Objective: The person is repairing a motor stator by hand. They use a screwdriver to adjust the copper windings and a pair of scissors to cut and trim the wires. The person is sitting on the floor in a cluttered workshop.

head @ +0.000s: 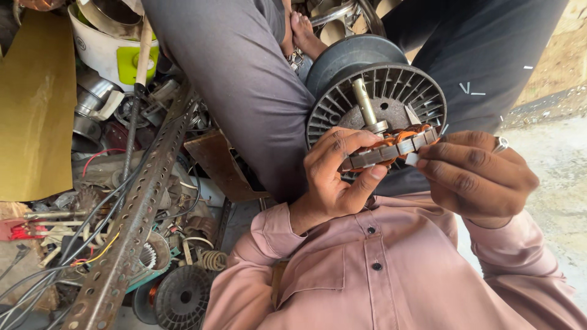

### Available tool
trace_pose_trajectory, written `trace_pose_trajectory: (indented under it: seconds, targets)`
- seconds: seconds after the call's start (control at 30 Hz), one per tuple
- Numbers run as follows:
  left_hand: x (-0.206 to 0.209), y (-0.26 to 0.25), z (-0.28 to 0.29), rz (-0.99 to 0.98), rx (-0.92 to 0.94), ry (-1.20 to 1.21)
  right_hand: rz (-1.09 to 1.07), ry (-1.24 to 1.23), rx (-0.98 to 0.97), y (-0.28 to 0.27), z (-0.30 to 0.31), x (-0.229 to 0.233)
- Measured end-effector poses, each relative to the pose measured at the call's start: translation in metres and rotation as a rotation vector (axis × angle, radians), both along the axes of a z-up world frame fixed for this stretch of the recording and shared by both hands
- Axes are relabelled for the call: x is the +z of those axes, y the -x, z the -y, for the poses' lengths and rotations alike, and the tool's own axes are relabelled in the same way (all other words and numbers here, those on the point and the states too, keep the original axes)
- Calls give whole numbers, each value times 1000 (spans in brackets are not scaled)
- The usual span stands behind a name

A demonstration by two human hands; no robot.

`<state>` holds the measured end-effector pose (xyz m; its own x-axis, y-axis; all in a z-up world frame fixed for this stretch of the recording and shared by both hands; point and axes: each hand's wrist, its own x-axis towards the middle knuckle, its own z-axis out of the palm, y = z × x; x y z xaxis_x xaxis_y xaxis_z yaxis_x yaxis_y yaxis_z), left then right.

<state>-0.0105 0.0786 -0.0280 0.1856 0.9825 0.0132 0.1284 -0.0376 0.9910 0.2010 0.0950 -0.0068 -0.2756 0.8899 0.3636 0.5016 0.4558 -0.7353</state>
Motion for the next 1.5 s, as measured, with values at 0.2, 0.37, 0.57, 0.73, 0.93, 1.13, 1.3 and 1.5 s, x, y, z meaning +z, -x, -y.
trace_pose_trajectory:
  seconds: [0.2, 0.37, 0.57, 0.73, 0.93, 1.13, 1.3, 1.5]
  targets:
    - [10, 9, -16, 35, -140, 183, -63, 48, 233, -9, -17, 8]
    - [16, 15, -37, 71, -276, 309, -52, 187, 174, -3, -16, 14]
    - [15, 13, -43, 130, -302, 403, -1, 231, 58, 4, -6, 16]
    - [10, 15, -40, 151, -287, 347, 38, 196, 20, 12, -3, 18]
    - [8, 14, -36, 190, -258, 310, 148, 167, 36, 19, -6, 25]
    - [6, 14, -32, 185, -251, 311, 229, 142, 66, 23, -10, 32]
    - [3, 14, -31, 182, -253, 281, 290, 108, 92, 26, -11, 37]
    - [1, 15, -26, 139, -254, 195, 382, 88, 127, 25, -11, 40]
